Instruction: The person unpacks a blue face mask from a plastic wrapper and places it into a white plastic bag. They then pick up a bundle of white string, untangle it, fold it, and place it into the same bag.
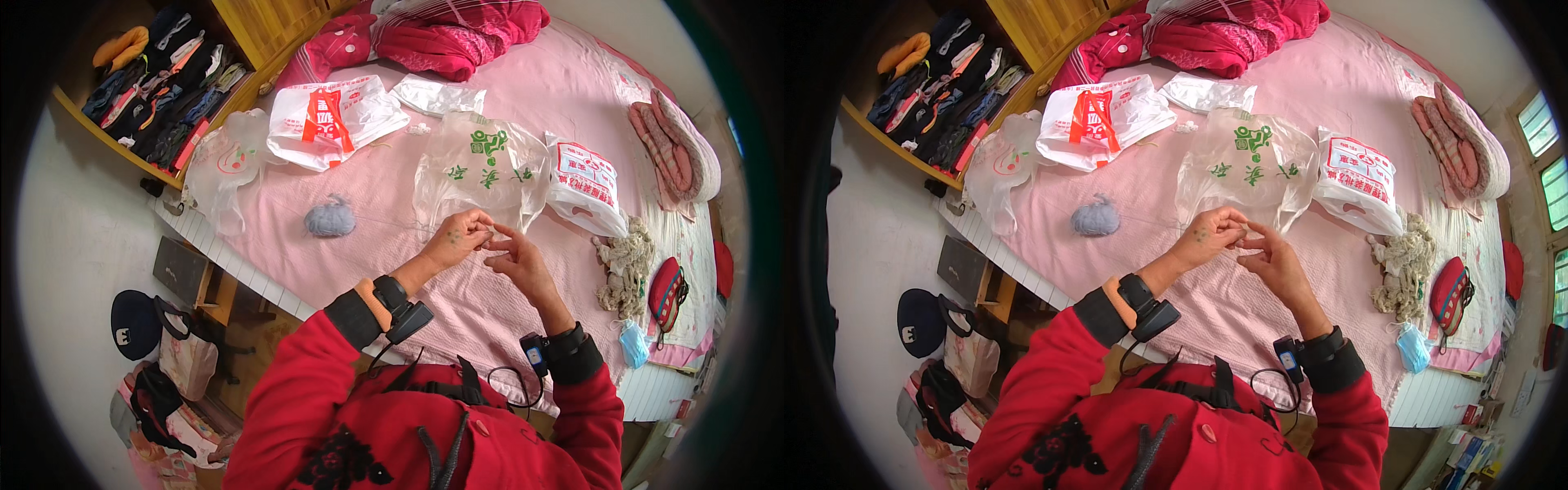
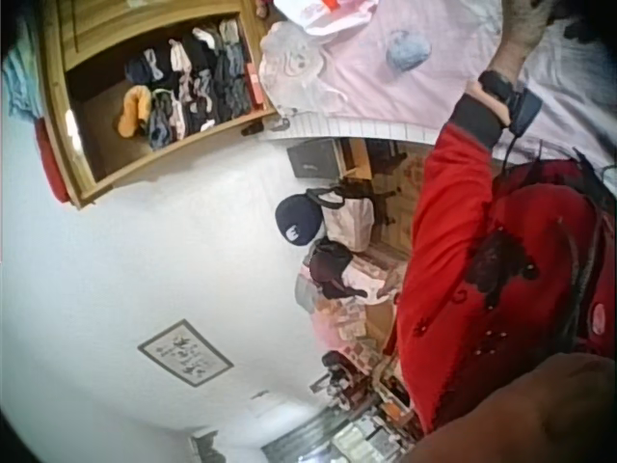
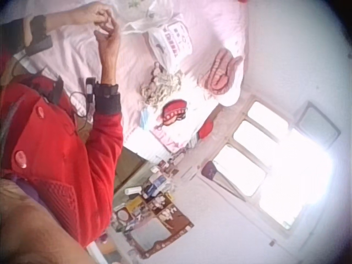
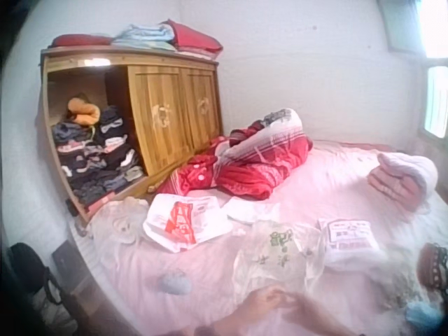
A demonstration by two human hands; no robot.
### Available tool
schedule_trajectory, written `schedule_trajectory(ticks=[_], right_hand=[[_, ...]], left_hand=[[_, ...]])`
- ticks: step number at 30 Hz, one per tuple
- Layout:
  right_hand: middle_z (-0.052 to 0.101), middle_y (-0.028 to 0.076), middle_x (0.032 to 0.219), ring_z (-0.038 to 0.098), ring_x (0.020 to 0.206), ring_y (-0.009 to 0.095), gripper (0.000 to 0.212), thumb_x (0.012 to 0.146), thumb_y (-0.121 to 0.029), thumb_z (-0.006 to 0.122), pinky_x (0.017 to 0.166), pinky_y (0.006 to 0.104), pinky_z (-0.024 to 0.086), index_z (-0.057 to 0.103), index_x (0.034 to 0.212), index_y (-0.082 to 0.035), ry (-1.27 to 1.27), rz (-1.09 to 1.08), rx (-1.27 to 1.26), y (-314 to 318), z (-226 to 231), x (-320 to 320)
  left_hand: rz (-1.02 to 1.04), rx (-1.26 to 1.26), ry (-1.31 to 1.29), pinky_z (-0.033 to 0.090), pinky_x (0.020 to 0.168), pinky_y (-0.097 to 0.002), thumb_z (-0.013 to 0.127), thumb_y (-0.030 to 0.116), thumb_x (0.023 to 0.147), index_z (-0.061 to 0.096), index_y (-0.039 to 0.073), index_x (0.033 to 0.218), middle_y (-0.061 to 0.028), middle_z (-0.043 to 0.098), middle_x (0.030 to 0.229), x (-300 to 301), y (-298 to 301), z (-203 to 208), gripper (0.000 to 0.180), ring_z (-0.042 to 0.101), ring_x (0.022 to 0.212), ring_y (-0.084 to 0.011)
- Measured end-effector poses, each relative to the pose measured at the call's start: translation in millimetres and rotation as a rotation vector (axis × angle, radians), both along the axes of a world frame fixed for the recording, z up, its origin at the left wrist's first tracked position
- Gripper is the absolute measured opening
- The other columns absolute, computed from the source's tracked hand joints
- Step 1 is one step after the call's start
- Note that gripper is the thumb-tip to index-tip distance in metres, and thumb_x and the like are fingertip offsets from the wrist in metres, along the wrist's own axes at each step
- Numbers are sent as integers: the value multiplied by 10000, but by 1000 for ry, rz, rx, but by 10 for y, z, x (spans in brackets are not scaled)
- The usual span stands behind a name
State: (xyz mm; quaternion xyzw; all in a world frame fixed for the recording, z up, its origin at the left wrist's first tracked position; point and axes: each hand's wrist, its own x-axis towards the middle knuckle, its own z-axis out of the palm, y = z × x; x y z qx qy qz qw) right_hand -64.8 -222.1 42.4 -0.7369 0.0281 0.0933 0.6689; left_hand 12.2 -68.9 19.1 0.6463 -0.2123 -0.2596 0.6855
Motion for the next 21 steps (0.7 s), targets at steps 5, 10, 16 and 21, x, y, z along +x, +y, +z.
schedule_trajectory(ticks=[5,10,16,21], right_hand=[[616,84,847,578,734,103,439,748,-30,614,630,213,463,449,1152,13,54,-29,96,-10,-46,42],[604,43,789,574,706,102,216,767,-40,589,620,219,462,568,976,7,138,34,193,-50,-150,1],[605,44,782,571,660,105,137,793,-53,566,613,220,470,591,913,9,248,-43,336,-119,-272,-90],[588,49,721,565,618,103,121,809,-80,557,591,219,477,607,878,6,352,-93,256,-117,-360,-124]], left_hand=[[1,-32,55,463,626,-212,528,58,836,517,-8,917,-36,579,763,-117,22,97,105,549,691,-80],[-60,67,-87,467,596,-220,520,52,829,525,-13,930,-41,586,739,-298,-58,165,120,555,655,-84],[-98,287,-512,472,660,-292,572,98,779,558,25,966,-80,613,802,-359,-74,219,202,587,746,-217],[166,348,-1036,414,820,-356,626,159,730,551,61,1031,-91,573,1018,-258,470,-82,325,512,974,-279]])
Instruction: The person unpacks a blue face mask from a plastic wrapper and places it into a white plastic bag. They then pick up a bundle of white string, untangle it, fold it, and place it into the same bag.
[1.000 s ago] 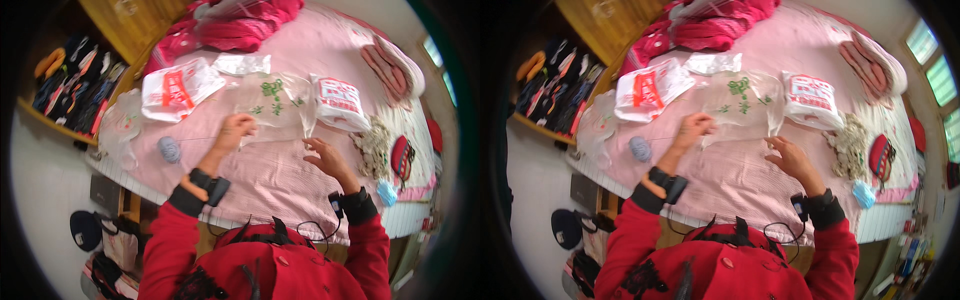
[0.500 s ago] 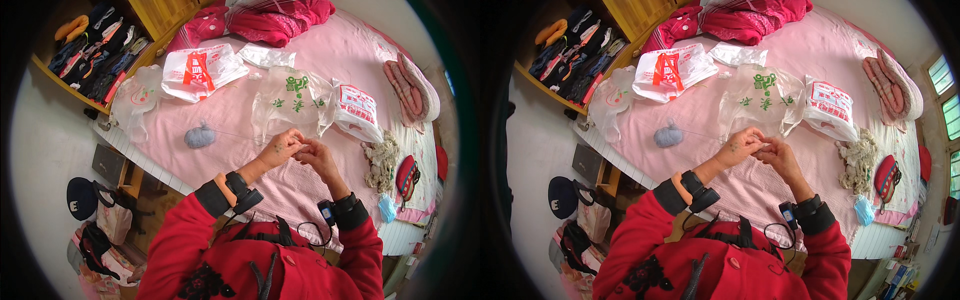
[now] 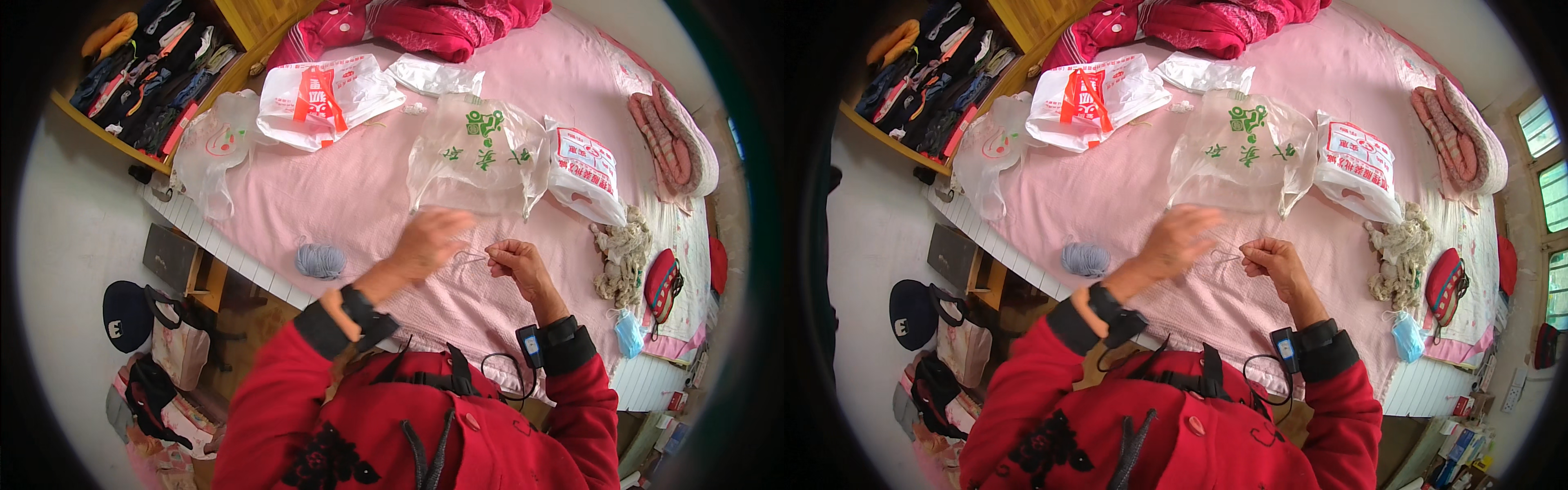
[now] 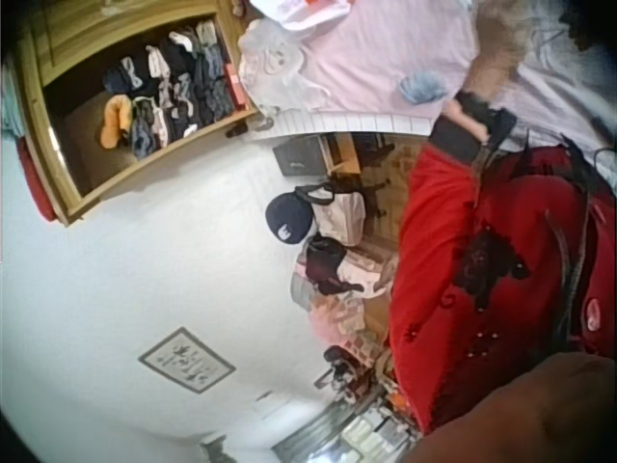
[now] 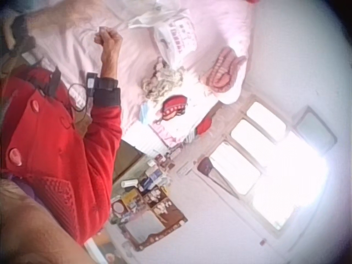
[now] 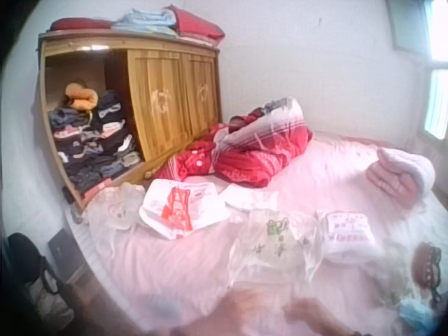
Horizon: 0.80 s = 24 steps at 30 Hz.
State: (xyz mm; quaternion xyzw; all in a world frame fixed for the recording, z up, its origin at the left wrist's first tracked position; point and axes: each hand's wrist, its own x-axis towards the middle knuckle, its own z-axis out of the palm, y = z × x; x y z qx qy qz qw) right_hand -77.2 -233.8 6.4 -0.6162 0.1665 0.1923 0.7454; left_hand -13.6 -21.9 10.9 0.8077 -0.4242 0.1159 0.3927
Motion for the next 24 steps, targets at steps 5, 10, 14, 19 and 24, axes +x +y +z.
schedule_trajectory(ticks=[5,10,14,19,24], right_hand=[[584,55,711,553,602,104,134,810,-85,561,572,224,481,609,876,20,20,-43,-51,-65,-107,-46],[589,60,695,565,603,125,197,801,-139,593,571,234,488,612,906,26,-3,-15,-26,-144,-204,-125],[589,52,693,561,596,108,176,808,-127,584,569,212,480,612,901,20,1,-29,-15,-204,-175,-162],[586,51,686,550,587,101,168,811,-119,574,559,209,471,611,894,22,-24,-108,-86,-657,-163,-408],[582,52,713,552,627,103,212,793,-127,596,586,204,464,593,941,25,-9,-118,-201,-1186,-125,-845]], left_hand=[[252,531,385,228,986,-427,698,390,614,485,82,1182,-179,314,1310,-128,1613,-433,681,274,1207,-337],[351,695,270,298,915,-434,698,132,583,468,114,1192,-158,355,1264,-186,2001,-592,651,336,1145,-345],[272,768,327,351,866,-388,622,81,618,540,137,1101,-126,458,1114,-68,1629,-327,494,424,1025,-323],[-28,562,306,399,816,-357,600,92,633,577,120,1033,-113,498,1044,-35,495,247,402,468,967,-303],[-296,418,250,404,822,-353,615,83,637,571,106,1041,-114,494,1062,-140,-807,889,407,469,999,-299]])
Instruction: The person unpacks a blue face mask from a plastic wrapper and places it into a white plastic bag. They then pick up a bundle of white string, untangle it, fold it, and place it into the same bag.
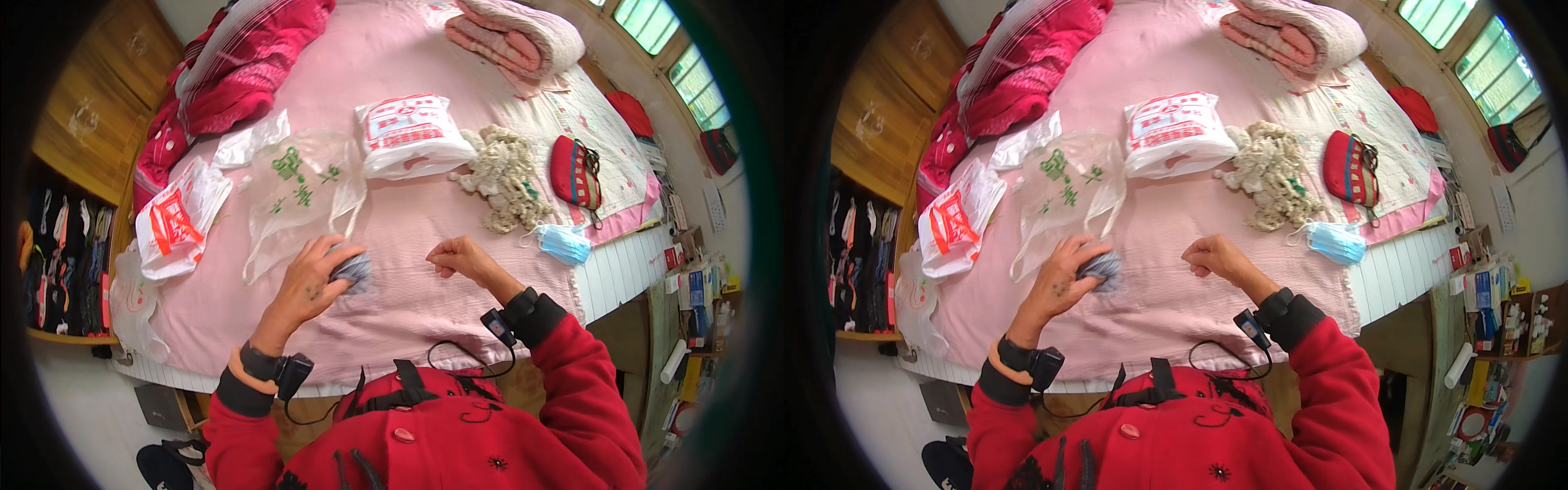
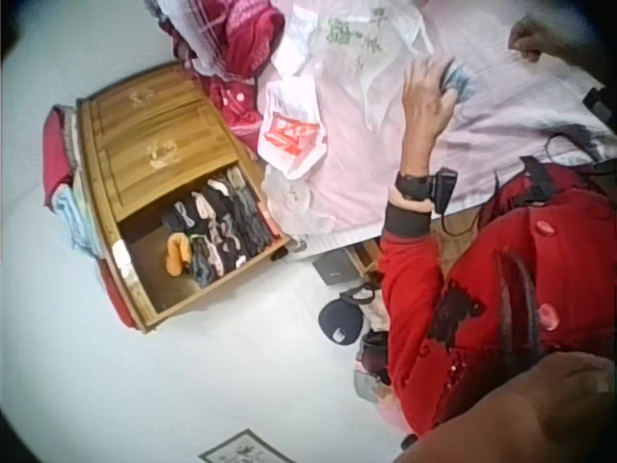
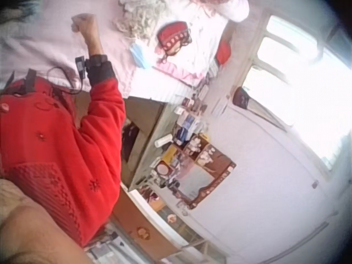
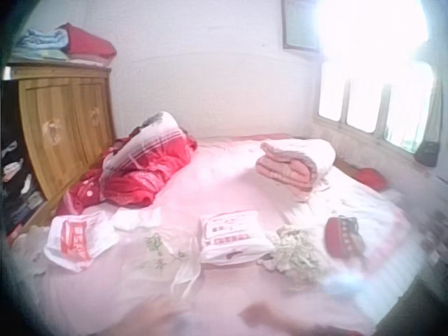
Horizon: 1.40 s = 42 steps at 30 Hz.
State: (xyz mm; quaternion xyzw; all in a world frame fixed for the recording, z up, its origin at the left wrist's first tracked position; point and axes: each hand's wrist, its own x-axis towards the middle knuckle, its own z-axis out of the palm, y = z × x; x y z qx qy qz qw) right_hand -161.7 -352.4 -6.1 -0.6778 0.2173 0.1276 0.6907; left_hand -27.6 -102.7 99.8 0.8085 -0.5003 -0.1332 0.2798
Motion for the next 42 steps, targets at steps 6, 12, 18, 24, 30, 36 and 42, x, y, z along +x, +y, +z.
schedule_trajectory(ticks=[6,12,18,24,30,36,42], right_hand=[[391,142,1220,484,989,191,855,684,-95,717,787,279,445,190,1357,-106,-252,-93,8,-618,289,-505],[441,83,1177,486,1006,152,716,691,-3,640,809,265,434,283,1310,-45,-461,-360,150,-1314,429,-867],[582,45,949,561,842,121,411,714,17,556,721,247,459,487,1117,-25,-428,-622,61,-2125,337,-1000],[587,46,922,584,788,127,364,744,0,546,679,257,491,482,1100,-34,-414,-758,-106,-3086,397,-987],[587,90,913,593,782,152,430,718,25,564,676,249,489,453,1133,24,-489,-771,-270,-3803,279,-906],[555,112,1020,562,893,211,478,697,-48,623,761,298,453,480,1153,-45,-485,-576,-1195,-3979,226,-646],[546,118,1049,554,929,229,542,701,-273,700,804,326,445,472,1170,-125,-505,-43,-1031,-2806,-11,-261]], left_hand=[[-302,-154,-49,395,856,-364,623,63,647,498,116,1135,-110,481,1109,-263,-1557,27,506,465,1027,-298],[-555,-373,-77,346,929,-378,615,51,663,372,83,1252,-125,418,1219,-841,-2684,-326,638,417,1109,-304],[-339,-321,104,299,990,-374,611,121,731,343,71,1276,-156,375,1280,-680,-2731,-610,609,366,1188,-295],[-85,64,142,343,955,-368,634,321,727,395,71,1241,-146,399,1248,-390,-2152,-1063,620,397,1150,-297],[16,251,139,372,901,-353,683,321,680,478,45,1138,-126,457,1113,-549,-1685,-1443,573,440,1058,-277],[132,224,191,417,808,-320,658,227,697,578,62,924,-68,506,975,-754,-1675,-1590,292,499,933,-227],[293,162,315,436,706,-308,620,178,730,603,51,774,-67,530,808,-797,-1852,-1722,136,532,771,-208]])
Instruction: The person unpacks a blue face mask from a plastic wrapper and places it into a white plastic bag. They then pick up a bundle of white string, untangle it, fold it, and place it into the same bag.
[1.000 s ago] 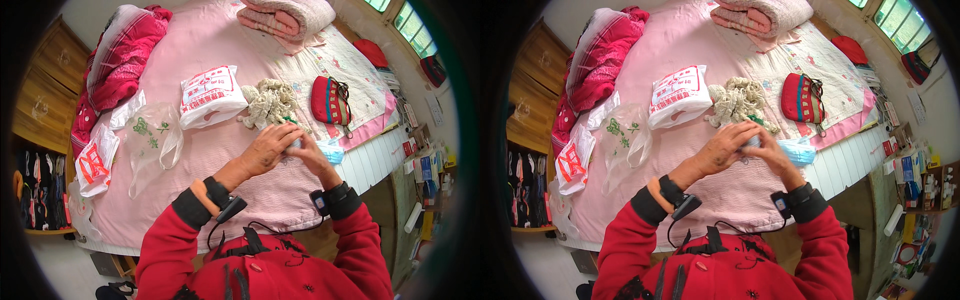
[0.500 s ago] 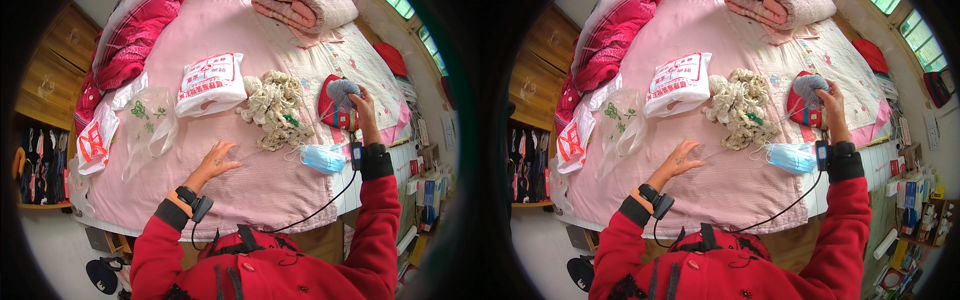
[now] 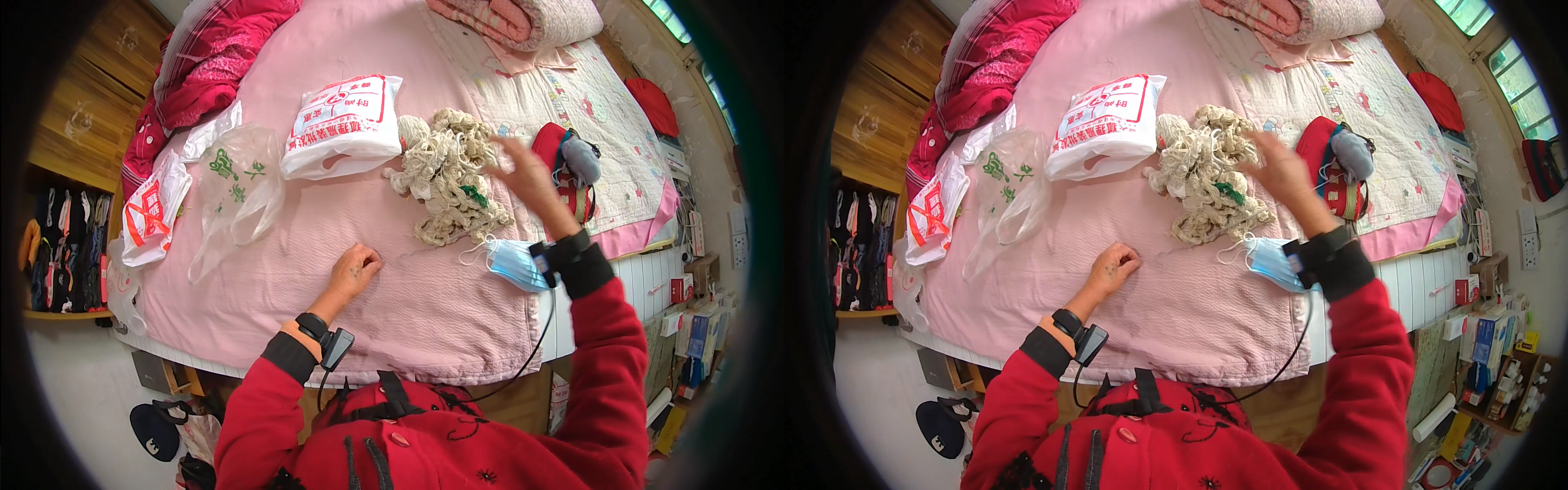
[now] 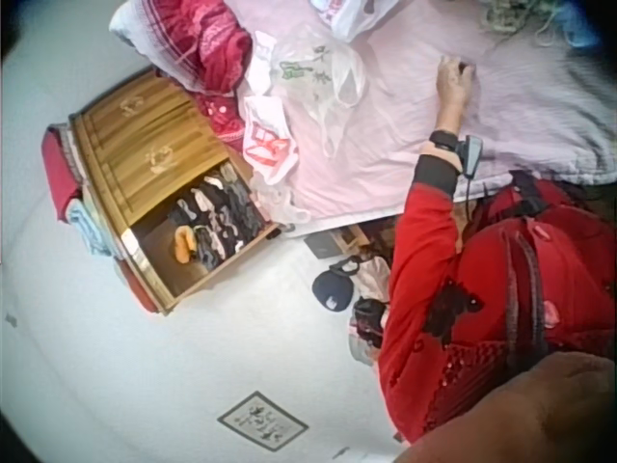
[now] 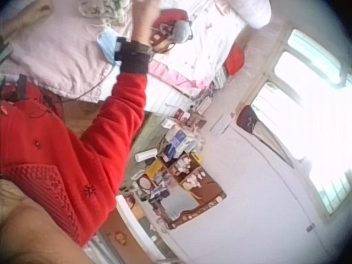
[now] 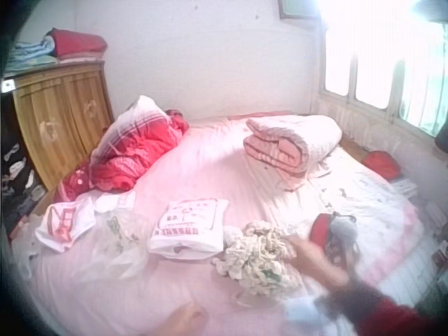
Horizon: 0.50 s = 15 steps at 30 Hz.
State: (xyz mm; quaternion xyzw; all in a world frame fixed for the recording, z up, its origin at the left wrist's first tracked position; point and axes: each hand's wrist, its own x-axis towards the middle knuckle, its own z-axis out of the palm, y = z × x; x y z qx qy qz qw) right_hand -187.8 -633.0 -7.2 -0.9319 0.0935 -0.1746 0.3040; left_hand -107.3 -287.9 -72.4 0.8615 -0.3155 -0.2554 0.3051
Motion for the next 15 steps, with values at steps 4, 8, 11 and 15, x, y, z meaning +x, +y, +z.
schedule_trajectory(ticks=[4,8,11,15], right_hand=[[441,121,1199,506,1024,300,528,709,-255,664,833,372,449,452,1166,-98,226,-17,-176,760,-127,71],[540,100,992,497,885,216,207,758,-38,520,768,318,454,550,963,-54,168,129,-322,1170,-172,-45],[545,78,916,479,788,186,184,741,-1,489,728,301,449,554,908,-42,147,268,-296,1389,-171,-141],[532,68,869,505,854,198,146,709,-5,494,736,312,451,533,846,-38,202,388,-202,1742,-193,-261]], left_hand=[[56,5,111,441,685,-289,596,151,751,606,36,797,-79,546,794,50,26,16,125,542,725,-192],[149,-104,289,452,682,-271,581,156,777,595,11,862,-79,580,854,112,57,80,168,556,761,-161],[194,-221,308,462,698,-274,579,160,789,571,1,954,-82,589,890,180,-8,161,229,558,786,-154],[152,-371,223,470,734,-296,601,158,772,505,43,1123,-115,537,1038,265,-214,317,381,544,888,-186]])
